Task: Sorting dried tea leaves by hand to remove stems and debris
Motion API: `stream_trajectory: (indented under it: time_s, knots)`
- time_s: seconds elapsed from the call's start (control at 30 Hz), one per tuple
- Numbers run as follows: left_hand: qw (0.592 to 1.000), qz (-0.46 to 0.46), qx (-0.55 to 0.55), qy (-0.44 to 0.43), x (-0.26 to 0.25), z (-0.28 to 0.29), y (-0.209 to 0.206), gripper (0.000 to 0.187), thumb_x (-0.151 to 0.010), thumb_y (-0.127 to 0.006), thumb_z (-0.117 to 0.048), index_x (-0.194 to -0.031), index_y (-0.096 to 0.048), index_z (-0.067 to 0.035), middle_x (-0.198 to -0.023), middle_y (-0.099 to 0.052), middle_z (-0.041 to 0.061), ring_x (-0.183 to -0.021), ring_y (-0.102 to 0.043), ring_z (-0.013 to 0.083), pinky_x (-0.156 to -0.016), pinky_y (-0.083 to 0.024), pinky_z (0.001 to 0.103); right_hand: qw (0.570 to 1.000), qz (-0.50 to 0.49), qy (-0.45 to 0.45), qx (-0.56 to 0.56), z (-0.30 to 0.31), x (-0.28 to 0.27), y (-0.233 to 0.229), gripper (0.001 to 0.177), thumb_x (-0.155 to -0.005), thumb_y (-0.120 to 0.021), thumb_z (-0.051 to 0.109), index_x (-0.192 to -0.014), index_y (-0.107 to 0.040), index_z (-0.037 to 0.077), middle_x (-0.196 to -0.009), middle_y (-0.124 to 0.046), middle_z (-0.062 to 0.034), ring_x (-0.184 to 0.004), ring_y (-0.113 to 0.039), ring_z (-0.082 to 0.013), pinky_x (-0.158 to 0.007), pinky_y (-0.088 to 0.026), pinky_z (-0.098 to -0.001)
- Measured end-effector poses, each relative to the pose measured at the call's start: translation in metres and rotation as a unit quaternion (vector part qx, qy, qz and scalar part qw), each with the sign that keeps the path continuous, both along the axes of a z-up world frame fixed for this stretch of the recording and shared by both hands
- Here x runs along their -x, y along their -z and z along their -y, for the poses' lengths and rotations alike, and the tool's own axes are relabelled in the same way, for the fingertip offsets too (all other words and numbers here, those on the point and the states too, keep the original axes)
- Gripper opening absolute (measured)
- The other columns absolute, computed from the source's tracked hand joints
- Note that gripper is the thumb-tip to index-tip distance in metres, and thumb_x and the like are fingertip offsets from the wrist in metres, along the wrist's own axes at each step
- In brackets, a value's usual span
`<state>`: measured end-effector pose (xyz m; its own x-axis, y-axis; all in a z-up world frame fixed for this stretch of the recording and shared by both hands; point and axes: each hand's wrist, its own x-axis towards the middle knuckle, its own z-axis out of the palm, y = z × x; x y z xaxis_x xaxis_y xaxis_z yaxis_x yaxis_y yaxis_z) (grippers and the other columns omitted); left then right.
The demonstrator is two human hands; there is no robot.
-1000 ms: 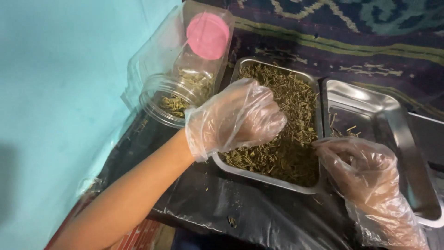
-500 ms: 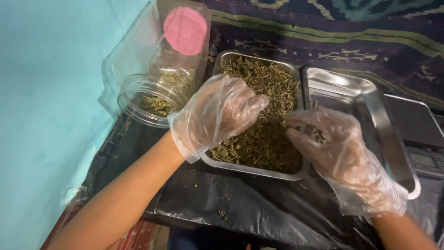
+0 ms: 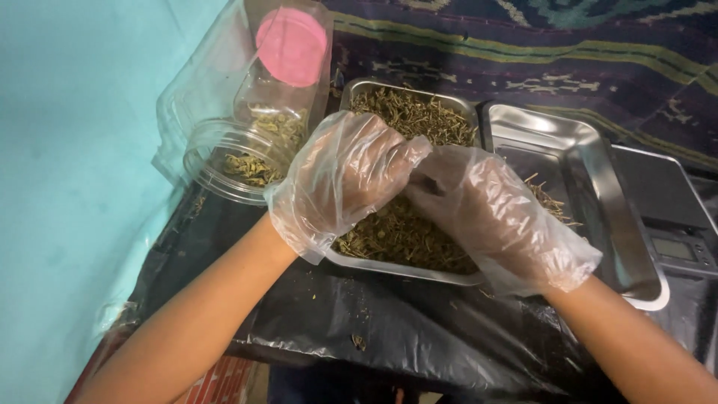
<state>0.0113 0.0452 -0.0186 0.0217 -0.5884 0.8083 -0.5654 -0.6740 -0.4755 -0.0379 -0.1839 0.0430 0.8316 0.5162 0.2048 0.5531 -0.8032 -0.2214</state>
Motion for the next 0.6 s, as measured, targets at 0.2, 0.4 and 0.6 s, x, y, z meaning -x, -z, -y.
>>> stream_trajectory:
  time_s: [0.2, 0.4, 0.6]
  knots:
    - [0.993, -0.108, 0.043, 0.023, 0.005, 0.01, -0.008, 0.009, -0.12, -0.077, -0.026, -0.114, -0.077, -0.019, -0.084, -0.062, -0.004, -0.075, -0.055, 0.0193, -0.073, -0.052, 0.037, 0.982, -0.062, 0.031, -0.175, 0.026, 0.005, 0.003, 0.012, -0.108, -0.078, 0.007, -0.116, -0.087, 0.01, -0.113, -0.093, -0.0121, -0.084, -0.092, -0.0178, -0.077, -0.079, -0.0218]
    - [0.989, -0.093, -0.015, 0.117, 0.012, 0.012, -0.004, 0.035, -0.123, -0.058, -0.032, -0.137, -0.078, -0.008, -0.121, -0.081, 0.007, -0.102, -0.073, 0.0267, -0.088, -0.063, 0.043, 0.884, -0.177, 0.103, -0.42, 0.058, 0.022, 0.025, 0.014, -0.101, -0.086, 0.02, -0.108, -0.084, 0.008, -0.109, -0.088, -0.0069, -0.102, -0.086, -0.0187, -0.099, -0.072, -0.0307]
    - [0.99, -0.072, -0.035, 0.115, 0.014, 0.024, -0.012, 0.031, -0.123, -0.069, -0.042, -0.139, -0.082, -0.017, -0.119, -0.078, 0.0, -0.101, -0.073, 0.0193, -0.087, -0.06, 0.036, 0.845, -0.213, 0.029, -0.489, 0.066, 0.03, 0.04, 0.015, -0.103, -0.084, 0.027, -0.108, -0.081, 0.013, -0.109, -0.082, -0.0018, -0.102, -0.079, -0.0148, -0.1, -0.067, -0.0305]
